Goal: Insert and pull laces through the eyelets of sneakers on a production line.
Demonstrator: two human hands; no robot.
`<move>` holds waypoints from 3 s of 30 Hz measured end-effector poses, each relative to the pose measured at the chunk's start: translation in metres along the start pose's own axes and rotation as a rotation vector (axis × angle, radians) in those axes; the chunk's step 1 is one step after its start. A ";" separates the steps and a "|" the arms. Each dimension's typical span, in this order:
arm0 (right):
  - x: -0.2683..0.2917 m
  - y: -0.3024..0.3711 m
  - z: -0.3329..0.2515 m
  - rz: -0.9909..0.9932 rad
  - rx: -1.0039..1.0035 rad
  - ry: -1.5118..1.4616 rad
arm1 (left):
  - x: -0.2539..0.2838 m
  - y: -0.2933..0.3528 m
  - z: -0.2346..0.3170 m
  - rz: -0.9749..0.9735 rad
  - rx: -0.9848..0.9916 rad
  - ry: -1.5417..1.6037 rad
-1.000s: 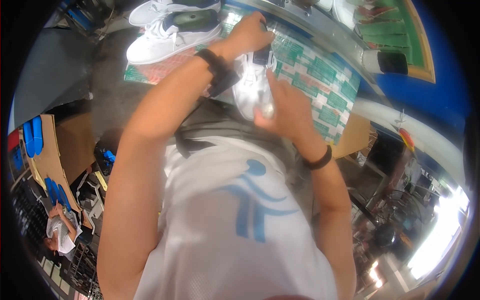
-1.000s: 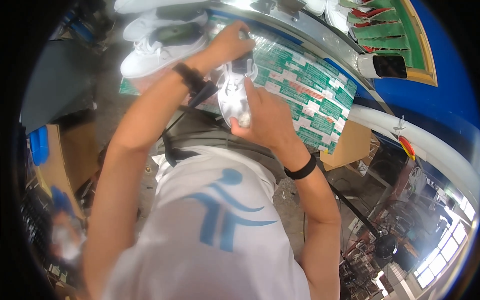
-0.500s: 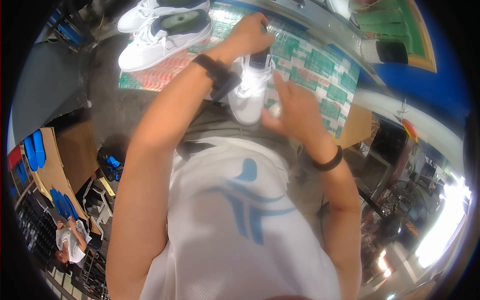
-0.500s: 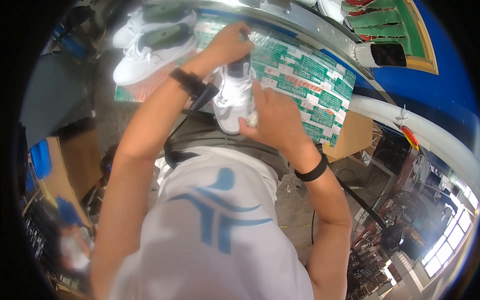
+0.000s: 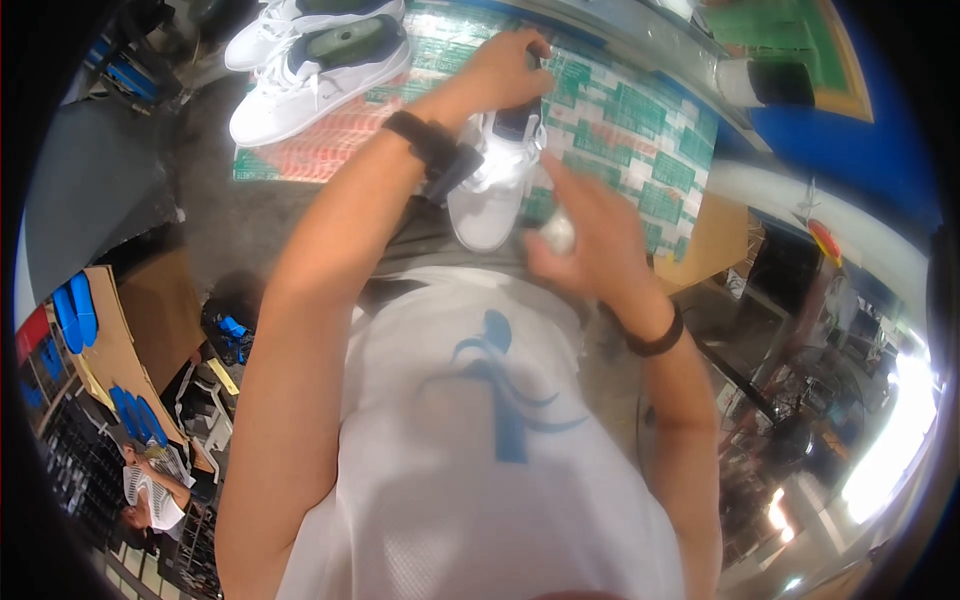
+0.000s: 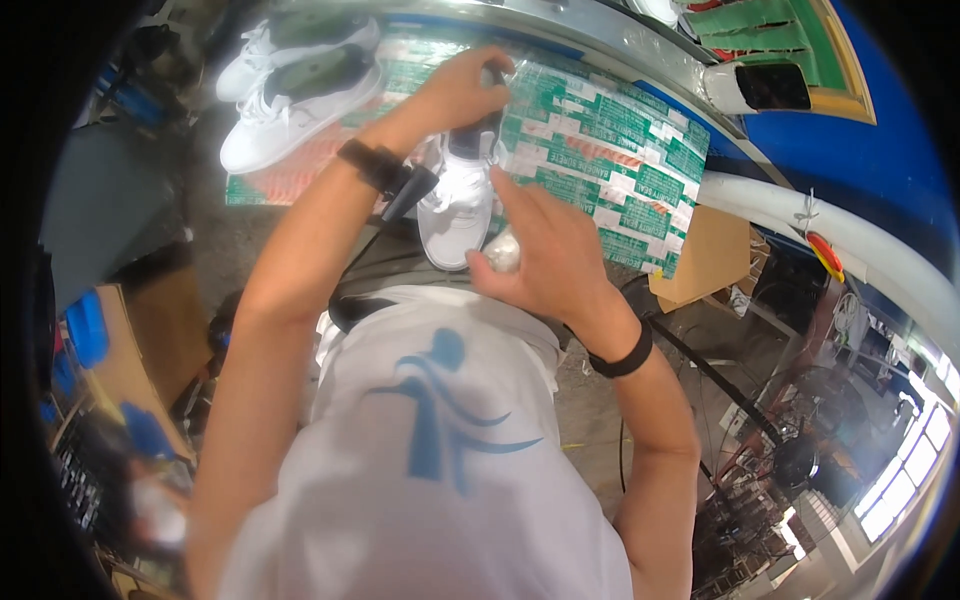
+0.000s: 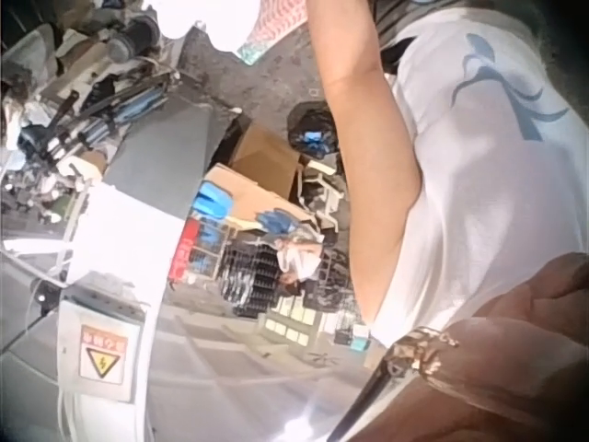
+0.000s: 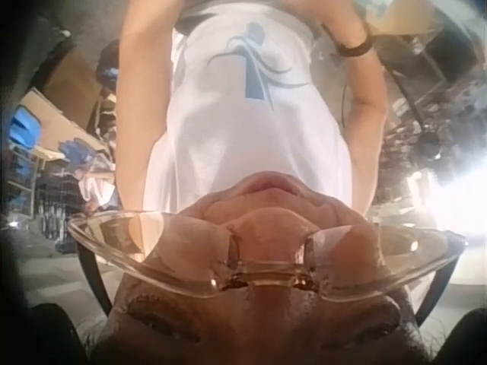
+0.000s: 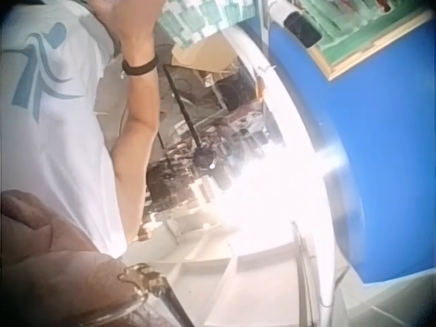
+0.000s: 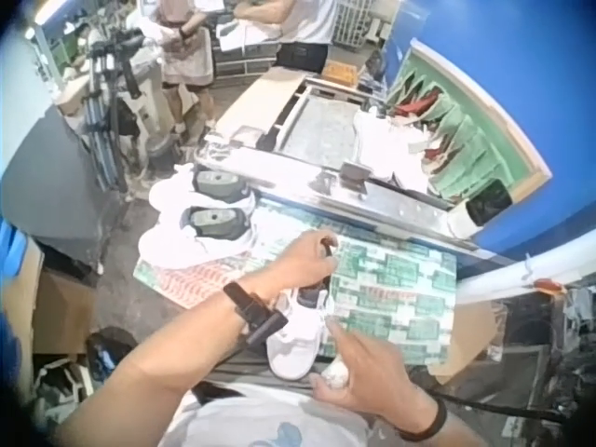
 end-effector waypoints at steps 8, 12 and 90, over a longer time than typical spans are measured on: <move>-0.003 0.016 0.001 -0.159 -0.060 -0.027 | 0.006 0.004 -0.006 0.043 0.055 0.024; 0.000 0.016 -0.009 -0.146 -0.059 -0.039 | 0.001 0.005 0.002 0.043 -0.047 0.063; -0.070 0.017 -0.027 0.250 -0.063 -0.166 | 0.012 0.006 -0.037 0.284 -0.009 -0.073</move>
Point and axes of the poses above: each hand's wrist, its own y-axis away from the middle knuckle, its own x-axis out of the back of the hand, z = x × y, the point moved 7 cm from there along -y, towards the middle knuckle, and after that the axes turned 15 degrees about x, right-handed, at the moved point
